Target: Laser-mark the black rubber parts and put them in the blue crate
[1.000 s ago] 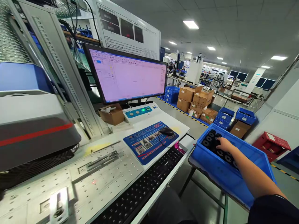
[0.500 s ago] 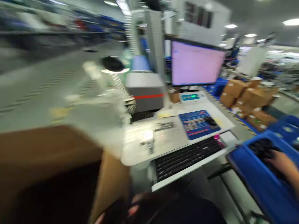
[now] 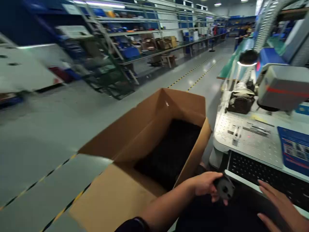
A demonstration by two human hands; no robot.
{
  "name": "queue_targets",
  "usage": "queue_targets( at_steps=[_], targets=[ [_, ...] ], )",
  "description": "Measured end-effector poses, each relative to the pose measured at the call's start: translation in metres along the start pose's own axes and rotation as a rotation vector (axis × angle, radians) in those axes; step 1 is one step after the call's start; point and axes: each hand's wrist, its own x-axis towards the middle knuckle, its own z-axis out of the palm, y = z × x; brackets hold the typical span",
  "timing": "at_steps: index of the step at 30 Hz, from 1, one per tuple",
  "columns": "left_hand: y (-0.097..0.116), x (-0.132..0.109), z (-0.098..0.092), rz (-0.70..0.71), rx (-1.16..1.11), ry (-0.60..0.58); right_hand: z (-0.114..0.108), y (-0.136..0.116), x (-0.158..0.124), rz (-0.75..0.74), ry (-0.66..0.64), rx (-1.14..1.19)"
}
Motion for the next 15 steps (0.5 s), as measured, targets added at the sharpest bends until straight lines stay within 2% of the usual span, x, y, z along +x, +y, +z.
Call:
queue_targets(
  at_steps=[2, 4, 5, 8, 10, 12, 13, 15],
  targets=[
    [-0.009, -0.005, 0.007, -0.017, 0.006, 0.022, 0.033, -0.029, 0.023, -0.223, -0.175, 0.059],
    [-0.016, -0.008, 0.011, -0.03, 0.011, 0.041, 0.06, -0.053, 0.039, -0.351, -0.226, 0.146],
    [-0.019, -0.009, 0.01, -0.034, 0.013, 0.046, 0.07, -0.06, 0.043, -0.366, -0.241, 0.185],
    [-0.016, -0.014, 0.005, -0.064, 0.036, -0.004, 0.086, -0.067, 0.047, -0.27, -0.309, 0.245],
    [-0.005, -0.024, -0.001, -0.086, 0.054, -0.088, 0.085, -0.065, 0.049, -0.16, -0.346, 0.259],
    [0.008, -0.045, -0.011, -0.093, 0.097, -0.092, 0.078, -0.062, 0.055, -0.057, -0.32, 0.287],
    [0.014, -0.059, -0.02, -0.085, 0.139, 0.011, 0.074, -0.06, 0.061, 0.003, -0.291, 0.294],
    [0.024, -0.093, -0.054, -0.026, 0.439, 0.399, 0.064, -0.051, 0.079, 0.136, -0.189, 0.278]
  ],
)
